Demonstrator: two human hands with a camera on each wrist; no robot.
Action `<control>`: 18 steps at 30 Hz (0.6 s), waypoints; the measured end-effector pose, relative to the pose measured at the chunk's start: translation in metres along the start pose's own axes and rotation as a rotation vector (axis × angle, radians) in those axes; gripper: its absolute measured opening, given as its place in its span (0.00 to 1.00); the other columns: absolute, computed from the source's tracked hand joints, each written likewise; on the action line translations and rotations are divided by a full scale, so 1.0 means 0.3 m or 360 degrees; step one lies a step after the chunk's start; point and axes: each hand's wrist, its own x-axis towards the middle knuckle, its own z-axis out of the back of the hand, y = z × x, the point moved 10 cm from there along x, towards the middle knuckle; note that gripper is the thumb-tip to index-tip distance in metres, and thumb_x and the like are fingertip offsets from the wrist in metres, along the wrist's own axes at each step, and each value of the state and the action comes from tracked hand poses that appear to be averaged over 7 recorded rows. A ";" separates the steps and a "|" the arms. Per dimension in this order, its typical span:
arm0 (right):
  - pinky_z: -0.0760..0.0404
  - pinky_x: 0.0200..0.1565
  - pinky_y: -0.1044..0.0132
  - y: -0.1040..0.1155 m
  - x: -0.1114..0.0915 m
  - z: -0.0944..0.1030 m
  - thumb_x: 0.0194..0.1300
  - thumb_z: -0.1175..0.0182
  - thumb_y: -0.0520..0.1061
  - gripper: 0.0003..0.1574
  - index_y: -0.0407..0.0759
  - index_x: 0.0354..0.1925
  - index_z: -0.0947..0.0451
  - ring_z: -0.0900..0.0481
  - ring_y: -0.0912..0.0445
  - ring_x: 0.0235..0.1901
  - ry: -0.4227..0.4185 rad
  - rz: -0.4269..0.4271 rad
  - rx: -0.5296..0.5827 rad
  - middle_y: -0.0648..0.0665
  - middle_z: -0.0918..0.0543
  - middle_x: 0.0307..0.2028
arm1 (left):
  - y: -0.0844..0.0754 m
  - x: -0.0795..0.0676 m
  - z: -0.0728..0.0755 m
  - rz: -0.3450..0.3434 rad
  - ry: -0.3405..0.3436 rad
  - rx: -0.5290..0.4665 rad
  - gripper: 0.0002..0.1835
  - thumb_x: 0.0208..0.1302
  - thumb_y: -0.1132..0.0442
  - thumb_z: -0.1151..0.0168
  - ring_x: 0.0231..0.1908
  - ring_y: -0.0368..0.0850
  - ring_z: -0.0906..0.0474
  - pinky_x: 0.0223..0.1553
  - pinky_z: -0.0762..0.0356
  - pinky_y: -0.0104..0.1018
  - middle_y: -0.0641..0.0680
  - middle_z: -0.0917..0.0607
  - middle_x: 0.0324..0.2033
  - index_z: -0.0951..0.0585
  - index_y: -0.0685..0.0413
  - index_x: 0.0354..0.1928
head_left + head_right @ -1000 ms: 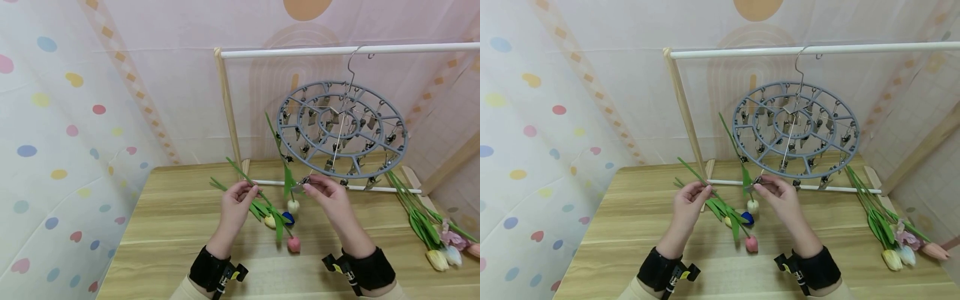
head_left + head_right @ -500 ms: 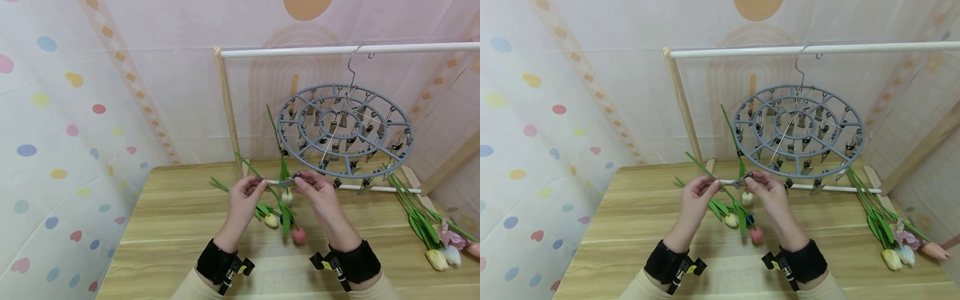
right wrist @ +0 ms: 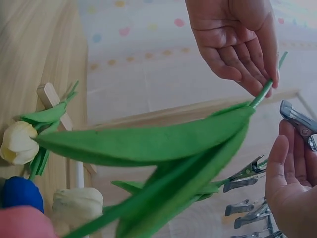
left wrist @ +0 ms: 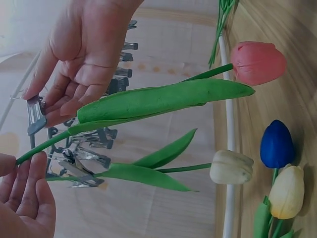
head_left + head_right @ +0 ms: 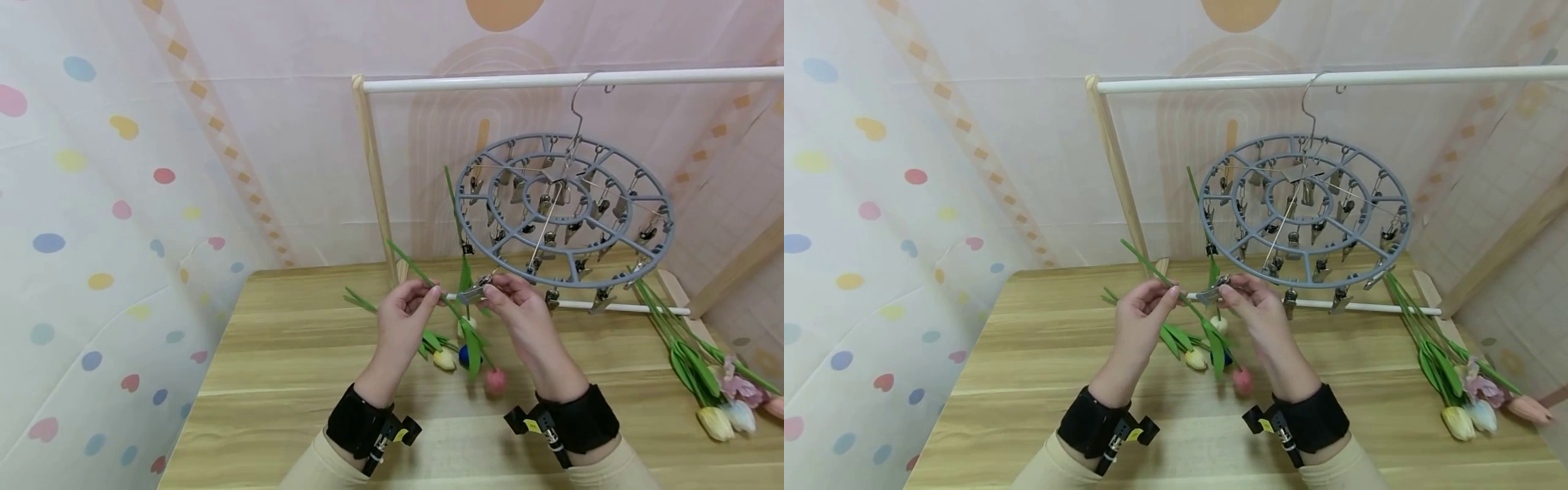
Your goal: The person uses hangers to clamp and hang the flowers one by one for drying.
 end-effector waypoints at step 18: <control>0.19 0.39 0.71 0.023 0.001 0.004 0.66 0.44 0.33 0.11 0.48 0.31 0.24 0.21 0.62 0.31 -0.0115 0.0134 0.0054 0.55 0.17 0.30 | -0.031 0.008 -0.003 -0.0073 -0.0006 -0.0106 0.09 0.63 0.67 0.39 0.30 0.40 0.17 0.36 0.18 0.28 0.69 0.16 0.35 0.20 0.68 0.40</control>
